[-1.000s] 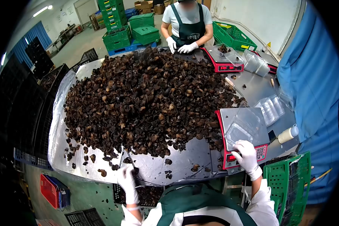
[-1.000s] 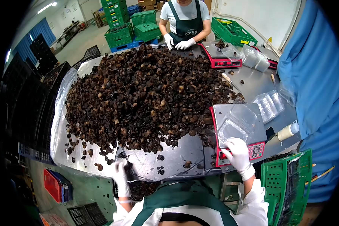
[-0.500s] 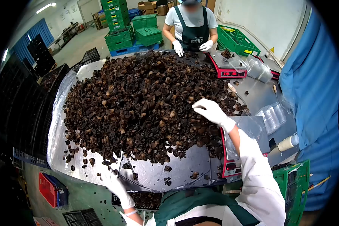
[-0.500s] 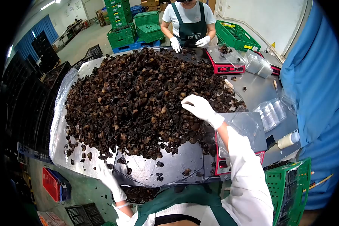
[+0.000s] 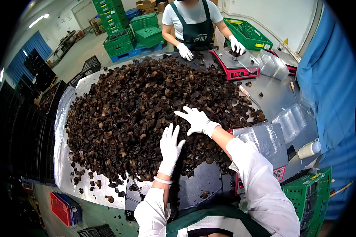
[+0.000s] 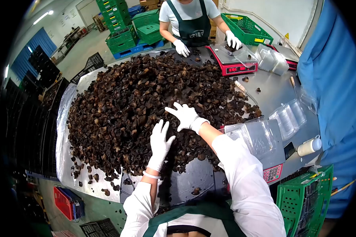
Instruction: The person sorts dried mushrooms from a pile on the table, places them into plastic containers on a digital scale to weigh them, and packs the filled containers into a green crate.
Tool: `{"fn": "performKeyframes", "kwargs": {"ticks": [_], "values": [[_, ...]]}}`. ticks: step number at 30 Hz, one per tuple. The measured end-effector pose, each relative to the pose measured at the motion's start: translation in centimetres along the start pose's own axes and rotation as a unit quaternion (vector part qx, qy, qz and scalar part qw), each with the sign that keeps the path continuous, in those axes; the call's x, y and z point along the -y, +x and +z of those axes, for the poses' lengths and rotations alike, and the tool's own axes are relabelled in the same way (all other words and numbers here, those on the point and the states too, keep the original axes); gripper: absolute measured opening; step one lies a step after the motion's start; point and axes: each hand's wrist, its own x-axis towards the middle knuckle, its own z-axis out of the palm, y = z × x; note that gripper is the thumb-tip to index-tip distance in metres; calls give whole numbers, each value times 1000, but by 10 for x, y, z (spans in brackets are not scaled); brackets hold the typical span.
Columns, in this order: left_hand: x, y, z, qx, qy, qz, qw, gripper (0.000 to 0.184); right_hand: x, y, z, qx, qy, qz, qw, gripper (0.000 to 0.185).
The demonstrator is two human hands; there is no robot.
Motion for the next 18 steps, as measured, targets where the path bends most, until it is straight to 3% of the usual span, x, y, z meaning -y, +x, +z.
{"fn": "performKeyframes", "kwargs": {"ticks": [2,8,11,18], "values": [[7,-10,4,-40,-7,3,999,64,1,-7,4,-3,17,-25,1000,106],[4,-39,-12,-33,-44,-24,998,52,21,-28,30,7,91,-39,995,89],[12,-59,-13,-57,-53,-27,997,50,40,-42,35,15,91,-11,996,84],[5,-117,-21,2,-79,-20,997,51,72,-95,61,-35,61,38,997,79]]}}
